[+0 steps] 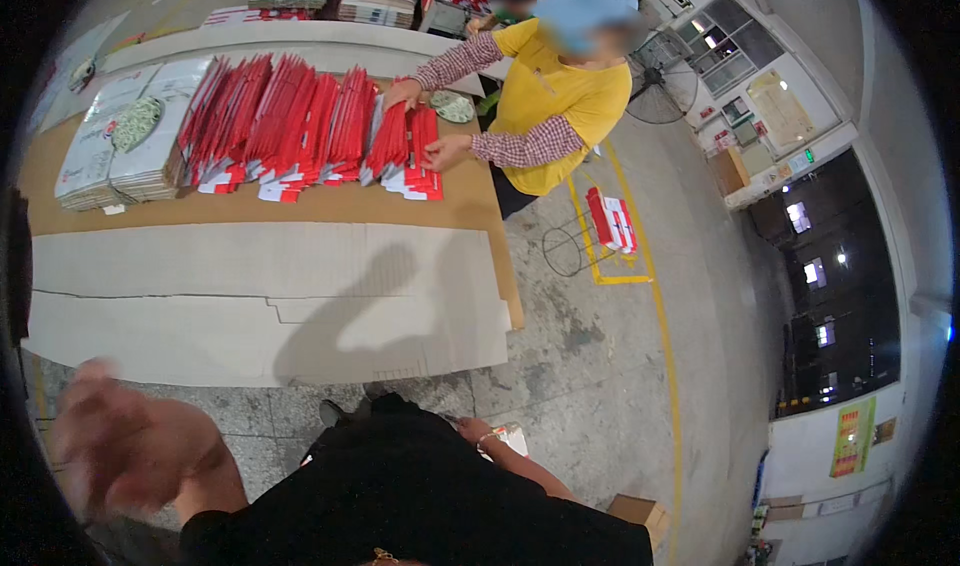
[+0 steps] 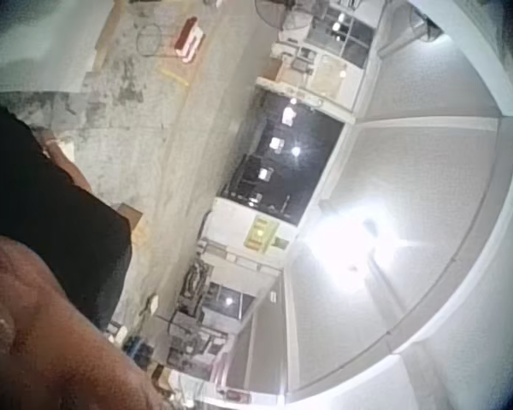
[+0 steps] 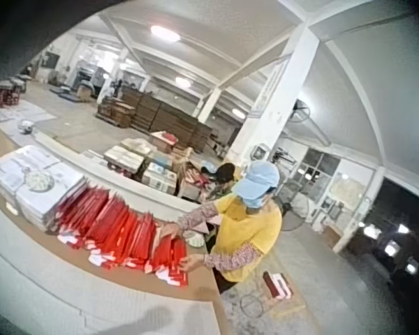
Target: Organizing and aligning a large stack of cardboard panels on a work table in a factory environment.
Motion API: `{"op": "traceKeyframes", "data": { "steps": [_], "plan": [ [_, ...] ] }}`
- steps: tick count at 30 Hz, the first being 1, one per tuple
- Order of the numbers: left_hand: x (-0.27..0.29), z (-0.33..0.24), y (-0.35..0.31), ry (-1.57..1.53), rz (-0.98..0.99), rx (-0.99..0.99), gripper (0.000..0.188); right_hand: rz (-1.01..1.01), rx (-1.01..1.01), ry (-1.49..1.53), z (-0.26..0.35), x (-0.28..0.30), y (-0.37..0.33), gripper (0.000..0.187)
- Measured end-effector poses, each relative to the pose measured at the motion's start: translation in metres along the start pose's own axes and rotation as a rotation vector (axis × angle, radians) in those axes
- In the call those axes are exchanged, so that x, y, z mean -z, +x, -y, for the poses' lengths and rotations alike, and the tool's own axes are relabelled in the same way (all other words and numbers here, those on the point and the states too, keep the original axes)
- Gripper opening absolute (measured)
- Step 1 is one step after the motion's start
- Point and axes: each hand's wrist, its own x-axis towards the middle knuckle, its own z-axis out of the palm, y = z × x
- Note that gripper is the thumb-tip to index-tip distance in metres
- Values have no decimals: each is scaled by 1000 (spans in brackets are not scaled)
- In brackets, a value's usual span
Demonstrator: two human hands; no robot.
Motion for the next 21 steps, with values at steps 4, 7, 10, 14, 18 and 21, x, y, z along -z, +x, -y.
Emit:
{"op": "traceKeyframes", "data": {
  "steps": [4,7,10,14,18,21],
  "plan": [
    [-74,-2,-72,-233,587,667,23,-42,259,-82,-27,-22,3,44],
    [-113,-24,-170,-237,786,629,20,-31,206,-55,-36,-27,15,45],
    [-116,-52,-250,-234,893,662,18,84,250,-88,18,-1,-8,46],
    [-119,-60,-256,-306,1092,776,16,40,42,37,12,3,-9,43],
    [-116,-60,-273,-252,1121,728,15,115,140,-146,33,12,-9,42],
    [-117,-62,-277,-284,1155,753,15,42,56,-2,22,1,-8,42]
  ]
}}
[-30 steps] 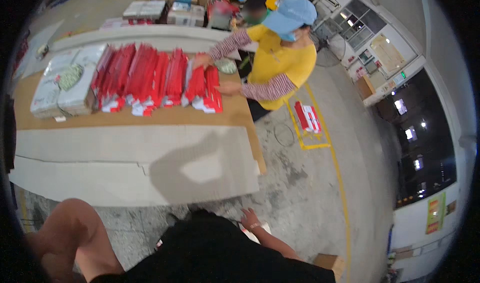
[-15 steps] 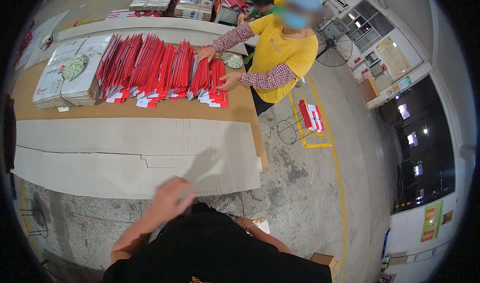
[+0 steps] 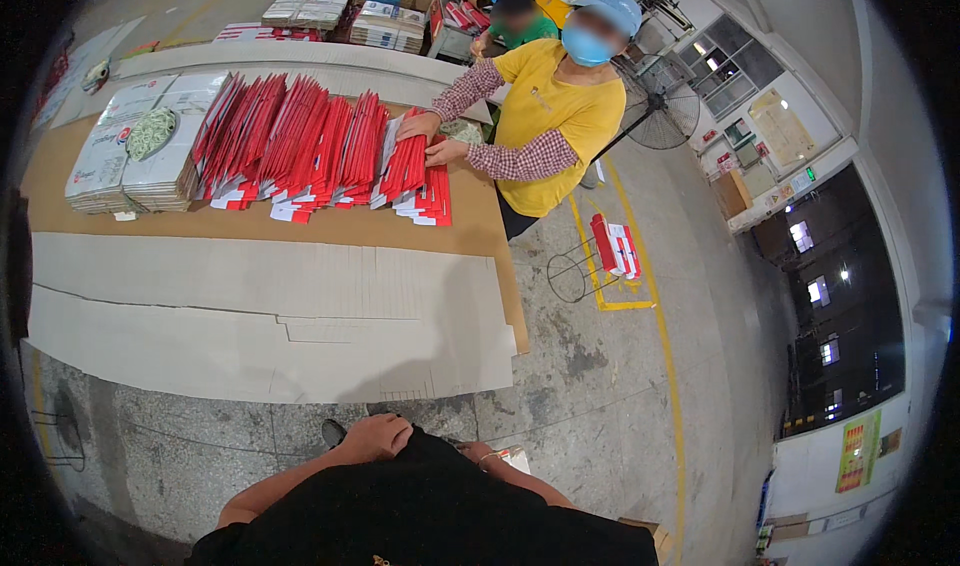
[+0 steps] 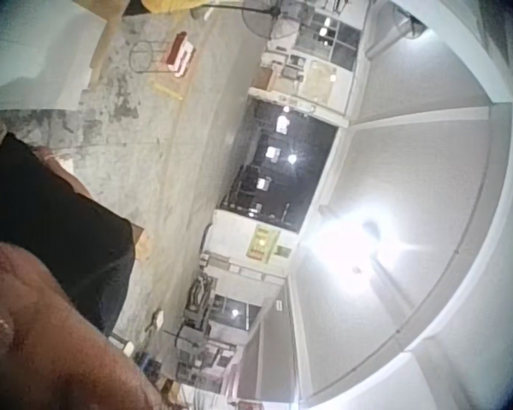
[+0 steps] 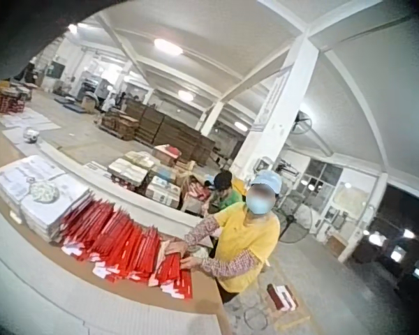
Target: Organizing and aligning a large stack of cardboard panels on a work table in a factory environment.
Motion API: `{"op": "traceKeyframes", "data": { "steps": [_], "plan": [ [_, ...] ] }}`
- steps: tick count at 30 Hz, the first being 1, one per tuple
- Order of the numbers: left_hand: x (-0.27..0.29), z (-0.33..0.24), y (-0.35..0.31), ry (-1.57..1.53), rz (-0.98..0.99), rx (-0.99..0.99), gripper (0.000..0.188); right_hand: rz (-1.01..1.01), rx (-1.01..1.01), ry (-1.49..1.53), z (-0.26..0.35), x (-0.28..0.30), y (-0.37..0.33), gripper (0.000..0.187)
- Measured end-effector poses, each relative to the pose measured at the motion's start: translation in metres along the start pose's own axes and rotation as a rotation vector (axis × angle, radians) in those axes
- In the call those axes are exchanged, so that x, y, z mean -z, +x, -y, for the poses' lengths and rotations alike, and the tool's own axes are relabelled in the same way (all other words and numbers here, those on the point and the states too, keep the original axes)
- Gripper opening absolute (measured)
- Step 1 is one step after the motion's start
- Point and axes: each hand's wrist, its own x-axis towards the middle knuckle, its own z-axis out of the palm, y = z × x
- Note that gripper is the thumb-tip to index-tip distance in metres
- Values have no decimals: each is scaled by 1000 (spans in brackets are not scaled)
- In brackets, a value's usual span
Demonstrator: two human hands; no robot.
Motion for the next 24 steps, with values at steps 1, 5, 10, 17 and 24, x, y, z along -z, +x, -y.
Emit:
{"op": "traceKeyframes", "data": {
  "steps": [1,5,10,17,24],
  "plan": [
    [3,-3,0,-11,49,46,15,-10,-9,44,-6,-4,3,43],
    [10,-9,4,-48,105,94,17,-18,8,99,-23,-9,9,44],
    [8,-6,2,-66,4,58,16,-1,-44,95,0,0,-4,44],
    [10,-7,5,-77,49,112,19,-24,34,-11,-11,-1,7,46],
    [12,-7,3,-96,6,109,20,-64,-48,4,3,2,3,45]
  ]
}}
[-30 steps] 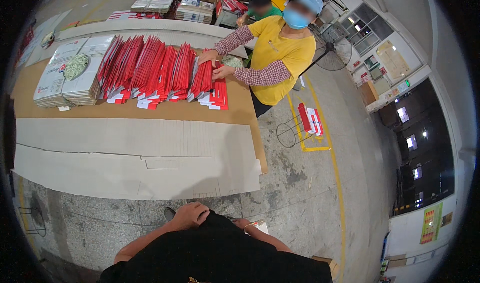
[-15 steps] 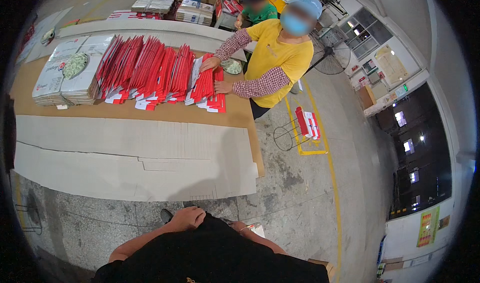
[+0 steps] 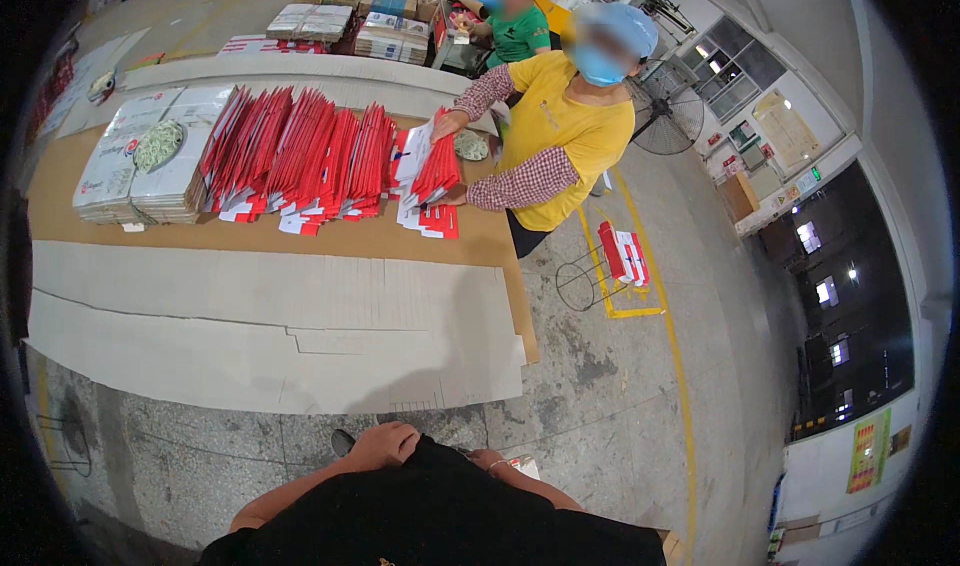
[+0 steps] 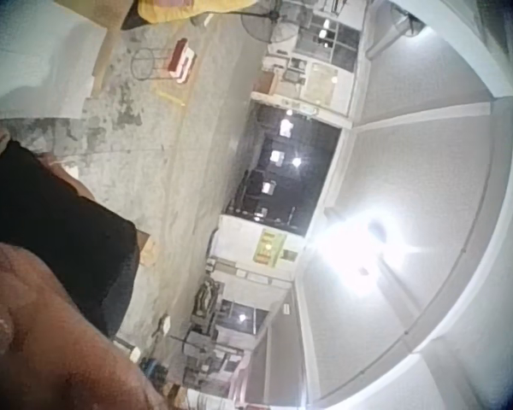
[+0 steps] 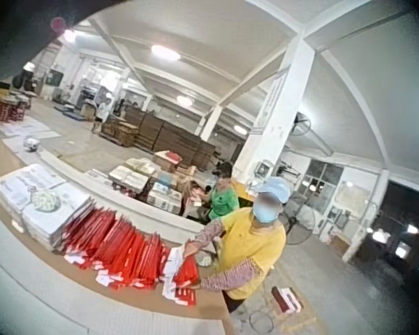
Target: Organizing and aligning a large stack of cardboard panels on a work table in a factory environment.
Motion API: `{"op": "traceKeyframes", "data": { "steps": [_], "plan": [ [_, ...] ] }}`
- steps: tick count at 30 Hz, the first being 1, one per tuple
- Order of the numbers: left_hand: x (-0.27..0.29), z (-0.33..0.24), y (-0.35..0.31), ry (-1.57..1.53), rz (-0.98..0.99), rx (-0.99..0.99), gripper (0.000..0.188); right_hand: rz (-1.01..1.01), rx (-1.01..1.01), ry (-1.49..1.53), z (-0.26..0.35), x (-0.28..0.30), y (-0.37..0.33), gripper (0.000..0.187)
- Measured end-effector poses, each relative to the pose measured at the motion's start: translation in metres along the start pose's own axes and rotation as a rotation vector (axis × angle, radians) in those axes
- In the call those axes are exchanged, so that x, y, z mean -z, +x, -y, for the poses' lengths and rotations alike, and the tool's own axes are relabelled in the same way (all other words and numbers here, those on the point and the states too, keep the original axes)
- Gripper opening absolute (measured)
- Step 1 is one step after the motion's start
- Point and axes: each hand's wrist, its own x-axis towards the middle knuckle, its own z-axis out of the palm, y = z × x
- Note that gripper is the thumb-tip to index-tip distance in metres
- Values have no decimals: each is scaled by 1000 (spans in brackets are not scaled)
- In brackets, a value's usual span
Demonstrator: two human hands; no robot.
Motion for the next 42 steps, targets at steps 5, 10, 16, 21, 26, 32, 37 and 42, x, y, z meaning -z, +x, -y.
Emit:
{"op": "traceKeyframes", "data": {
  "steps": [5,10,16,21,26,32,37,42],
  "plan": [
    [-5,4,1,-23,58,66,23,13,44,-52,-10,-6,10,42],
    [-6,5,6,-33,124,87,24,68,95,-112,-2,2,6,44],
    [-8,4,7,-39,99,53,23,85,108,-165,7,10,4,47],
    [-3,1,6,-28,110,53,21,63,128,-142,-5,-1,18,47],
    [-3,0,2,-18,129,97,20,54,154,-56,-15,-10,27,47],
    [2,-3,4,-47,128,90,20,118,35,-133,6,3,18,50],
    [2,2,5,-49,96,113,23,147,46,-163,16,6,16,53],
    [5,-4,6,-70,104,110,23,134,65,-163,16,8,11,54]
  ]
}}
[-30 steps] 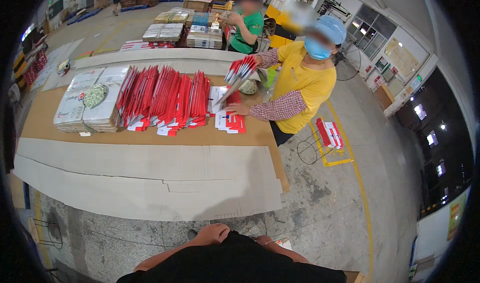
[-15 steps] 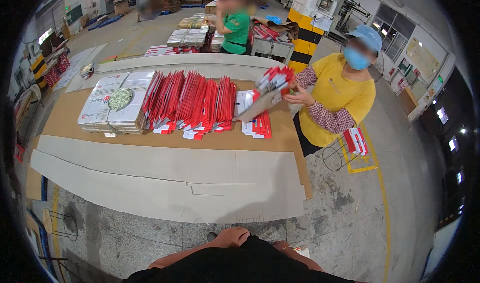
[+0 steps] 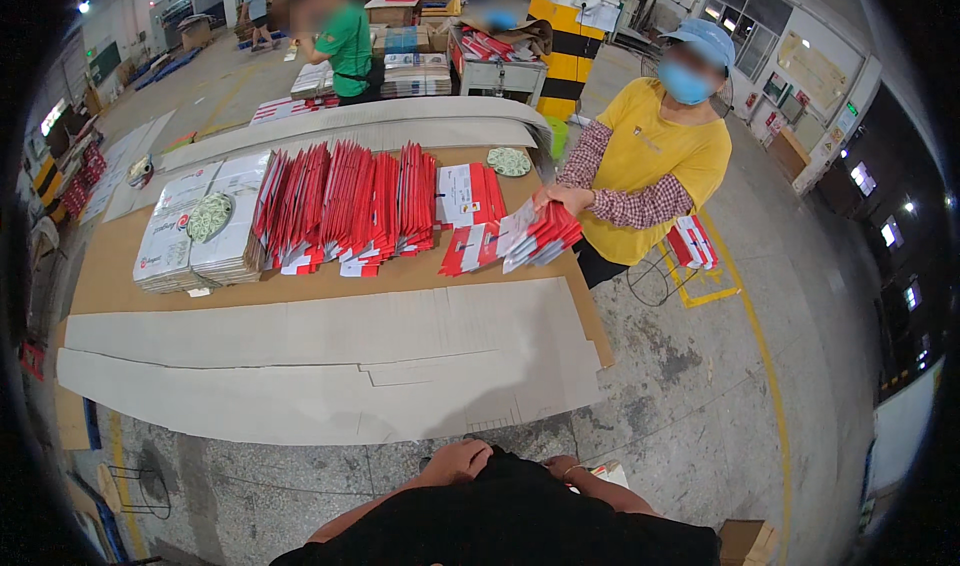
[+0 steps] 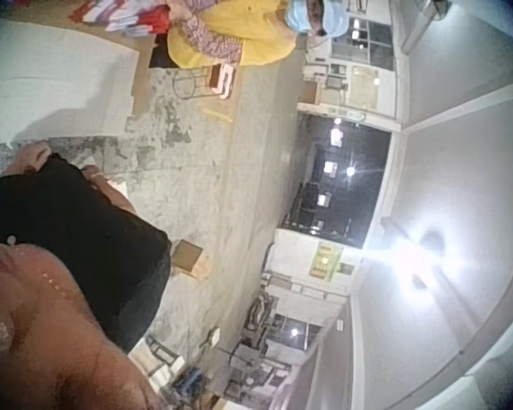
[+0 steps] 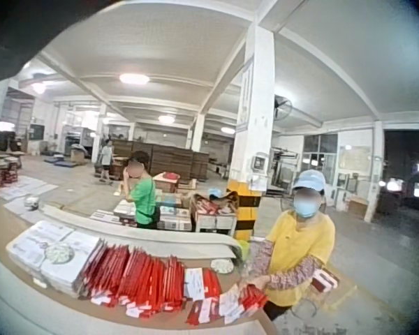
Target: Organizing and aligning a large stack of cardboard panels on a work table in a factory environment.
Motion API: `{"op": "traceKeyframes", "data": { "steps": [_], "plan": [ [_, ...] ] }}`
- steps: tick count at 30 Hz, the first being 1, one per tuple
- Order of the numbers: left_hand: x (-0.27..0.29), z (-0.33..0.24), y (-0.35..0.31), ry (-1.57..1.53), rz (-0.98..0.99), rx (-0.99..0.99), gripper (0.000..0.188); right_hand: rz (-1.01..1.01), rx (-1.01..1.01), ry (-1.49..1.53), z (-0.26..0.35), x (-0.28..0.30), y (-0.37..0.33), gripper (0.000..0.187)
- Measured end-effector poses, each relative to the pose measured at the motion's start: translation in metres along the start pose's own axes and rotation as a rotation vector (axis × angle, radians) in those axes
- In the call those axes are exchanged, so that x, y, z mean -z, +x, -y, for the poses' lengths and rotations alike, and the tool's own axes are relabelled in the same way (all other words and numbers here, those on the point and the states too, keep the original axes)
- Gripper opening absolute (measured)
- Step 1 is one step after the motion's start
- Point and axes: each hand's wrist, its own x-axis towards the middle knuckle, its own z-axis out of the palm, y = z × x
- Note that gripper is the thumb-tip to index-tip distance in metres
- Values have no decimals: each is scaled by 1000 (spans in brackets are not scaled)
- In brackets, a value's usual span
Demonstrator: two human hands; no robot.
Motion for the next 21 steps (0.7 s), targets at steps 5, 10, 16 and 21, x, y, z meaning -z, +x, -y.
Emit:
{"op": "traceKeyframes", "data": {
  "steps": [5,10,16,21],
  "plan": [
    [1,0,-2,-4,30,32,23,-127,-2,40,-1,-7,5,43],
    [-3,4,-2,19,18,12,23,-23,9,32,-4,-6,5,54],
    [-5,5,-4,27,18,9,24,-20,-21,17,1,-4,-1,54],
    [-8,4,1,1,3,-16,23,-37,-26,29,5,3,-9,51]
  ]
}}
